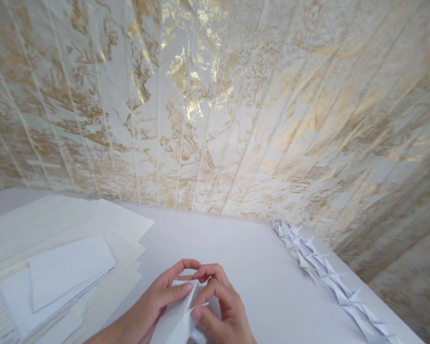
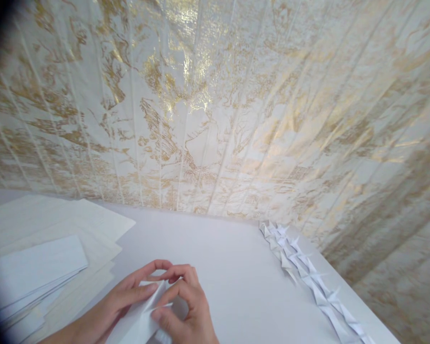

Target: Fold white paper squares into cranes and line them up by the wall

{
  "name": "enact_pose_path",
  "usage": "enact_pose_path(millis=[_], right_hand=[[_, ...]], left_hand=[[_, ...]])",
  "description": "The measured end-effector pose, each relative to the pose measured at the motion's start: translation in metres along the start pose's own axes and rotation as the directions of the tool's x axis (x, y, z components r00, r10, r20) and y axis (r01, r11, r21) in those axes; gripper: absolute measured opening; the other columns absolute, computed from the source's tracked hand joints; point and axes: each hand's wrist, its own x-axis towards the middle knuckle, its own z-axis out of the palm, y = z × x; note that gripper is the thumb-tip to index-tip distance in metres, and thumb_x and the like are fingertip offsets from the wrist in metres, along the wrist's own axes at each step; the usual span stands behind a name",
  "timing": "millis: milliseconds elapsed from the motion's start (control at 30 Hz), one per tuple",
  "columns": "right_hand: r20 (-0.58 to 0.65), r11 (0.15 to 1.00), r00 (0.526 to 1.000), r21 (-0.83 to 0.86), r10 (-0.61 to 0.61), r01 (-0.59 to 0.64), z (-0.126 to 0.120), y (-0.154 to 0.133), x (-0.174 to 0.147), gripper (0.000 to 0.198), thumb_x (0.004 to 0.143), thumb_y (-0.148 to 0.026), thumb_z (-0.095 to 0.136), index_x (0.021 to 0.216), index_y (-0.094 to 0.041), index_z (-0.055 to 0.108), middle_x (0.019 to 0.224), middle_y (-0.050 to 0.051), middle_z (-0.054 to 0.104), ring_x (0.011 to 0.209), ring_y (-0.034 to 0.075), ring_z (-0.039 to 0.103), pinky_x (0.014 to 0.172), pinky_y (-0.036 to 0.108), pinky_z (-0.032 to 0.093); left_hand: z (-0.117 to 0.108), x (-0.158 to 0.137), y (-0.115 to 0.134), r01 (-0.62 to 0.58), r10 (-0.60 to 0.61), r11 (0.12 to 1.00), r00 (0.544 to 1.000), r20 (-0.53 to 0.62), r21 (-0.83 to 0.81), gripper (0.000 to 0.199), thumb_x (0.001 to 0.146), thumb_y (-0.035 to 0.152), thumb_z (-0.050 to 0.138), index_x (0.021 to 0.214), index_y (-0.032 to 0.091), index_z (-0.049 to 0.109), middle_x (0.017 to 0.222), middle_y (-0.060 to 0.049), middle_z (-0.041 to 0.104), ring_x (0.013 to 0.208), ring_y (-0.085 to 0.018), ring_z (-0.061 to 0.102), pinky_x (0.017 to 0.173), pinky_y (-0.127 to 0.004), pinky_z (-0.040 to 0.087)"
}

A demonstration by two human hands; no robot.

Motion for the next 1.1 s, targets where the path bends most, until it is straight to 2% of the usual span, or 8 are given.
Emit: enact_pose_path(millis=[167, 267, 333, 433, 500, 567, 967, 1100], right_hand=[[0.038, 0.998, 0.997, -0.031, -0.060, 0.061, 0.001, 0.000, 0.000, 0.025, 0.083, -0.049, 0.069, 0.074, -0.025, 0.070, 0.095, 0.007, 0.065, 0.096, 0.024, 0.058, 0.089, 0.040, 0.042], [-0.008, 0.992, 0.998, -0.111, -0.068, 0.067, -0.001, 0.001, 0.000, 0.022, 0.084, -0.044, 0.069, 0.073, -0.024, 0.069, 0.086, 0.005, 0.065, 0.088, 0.022, 0.058, 0.084, 0.037, 0.042], [-0.065, 0.985, 0.996, -0.166, -0.058, 0.046, -0.003, 0.002, -0.001, 0.020, 0.085, -0.040, 0.069, 0.074, -0.023, 0.069, 0.084, 0.004, 0.065, 0.085, 0.020, 0.058, 0.085, 0.036, 0.040], [-0.133, 0.980, 0.991, -0.199, -0.012, -0.015, -0.004, 0.005, 0.000, 0.019, 0.085, -0.036, 0.068, 0.073, -0.022, 0.067, 0.081, 0.002, 0.063, 0.081, 0.019, 0.056, 0.085, 0.034, 0.038], [-0.162, 0.981, 0.987, -0.187, 0.019, -0.050, -0.005, 0.006, 0.001, 0.018, 0.084, -0.034, 0.069, 0.071, -0.021, 0.066, 0.078, 0.002, 0.060, 0.077, 0.017, 0.054, 0.080, 0.032, 0.039], [-0.170, 0.984, 0.985, -0.166, 0.035, -0.064, -0.004, 0.006, 0.001, 0.018, 0.083, -0.032, 0.069, 0.071, -0.020, 0.065, 0.076, 0.001, 0.058, 0.074, 0.016, 0.051, 0.072, 0.029, 0.039], [-0.208, 0.979, 0.965, -0.090, 0.158, -0.180, -0.003, 0.007, 0.000, 0.015, 0.081, -0.031, 0.067, 0.075, -0.018, 0.063, 0.067, -0.002, 0.053, 0.061, 0.012, 0.043, 0.060, 0.024, 0.036], [-0.190, 0.978, 0.967, -0.086, 0.172, -0.191, -0.003, 0.007, 0.000, 0.015, 0.082, -0.033, 0.066, 0.080, -0.018, 0.063, 0.068, -0.002, 0.051, 0.062, 0.012, 0.042, 0.059, 0.024, 0.036]], left_hand=[[-0.005, 0.009, -0.011, -0.017, 0.010, 0.997, 0.996, 0.094, 0.077, 0.044, 0.068, 0.042, 0.076, 0.105, 0.024, 0.060, 0.086, -0.001, 0.068, 0.079, -0.020, 0.064, 0.070, -0.026, 0.042], [-0.011, 0.015, -0.017, -0.165, 0.167, 0.964, 0.986, 0.010, 0.208, 0.045, 0.071, 0.052, 0.072, 0.104, 0.024, 0.062, 0.092, -0.002, 0.067, 0.090, -0.022, 0.062, 0.079, -0.029, 0.043], [-0.012, 0.013, -0.016, -0.270, 0.327, 0.866, 0.942, -0.069, 0.420, 0.036, 0.080, 0.056, 0.061, 0.096, 0.024, 0.065, 0.094, -0.002, 0.065, 0.089, -0.021, 0.059, 0.080, -0.030, 0.042], [-0.007, 0.006, -0.009, -0.393, 0.568, 0.596, 0.822, -0.023, 0.701, 0.028, 0.084, 0.050, 0.057, 0.081, 0.024, 0.066, 0.090, -0.003, 0.064, 0.088, -0.022, 0.057, 0.082, -0.028, 0.042], [-0.003, 0.001, -0.007, -0.416, 0.635, 0.465, 0.772, 0.032, 0.781, 0.019, 0.084, 0.042, 0.061, 0.078, 0.025, 0.065, 0.085, -0.002, 0.064, 0.087, -0.022, 0.058, 0.082, -0.026, 0.042], [-0.001, 0.000, -0.007, -0.401, 0.634, 0.406, 0.771, 0.062, 0.821, 0.015, 0.086, 0.037, 0.060, 0.078, 0.026, 0.065, 0.081, -0.001, 0.064, 0.082, -0.020, 0.060, 0.077, -0.025, 0.044], [-0.009, 0.005, -0.012, -0.368, 0.576, 0.388, 0.813, 0.089, 0.845, 0.020, 0.089, 0.037, 0.057, 0.074, 0.025, 0.062, 0.078, -0.001, 0.062, 0.080, -0.019, 0.059, 0.076, -0.026, 0.043], [-0.009, 0.005, -0.012, -0.371, 0.605, 0.403, 0.794, 0.061, 0.836, 0.022, 0.089, 0.037, 0.056, 0.072, 0.025, 0.061, 0.076, 0.001, 0.060, 0.079, -0.019, 0.058, 0.075, -0.024, 0.042]])
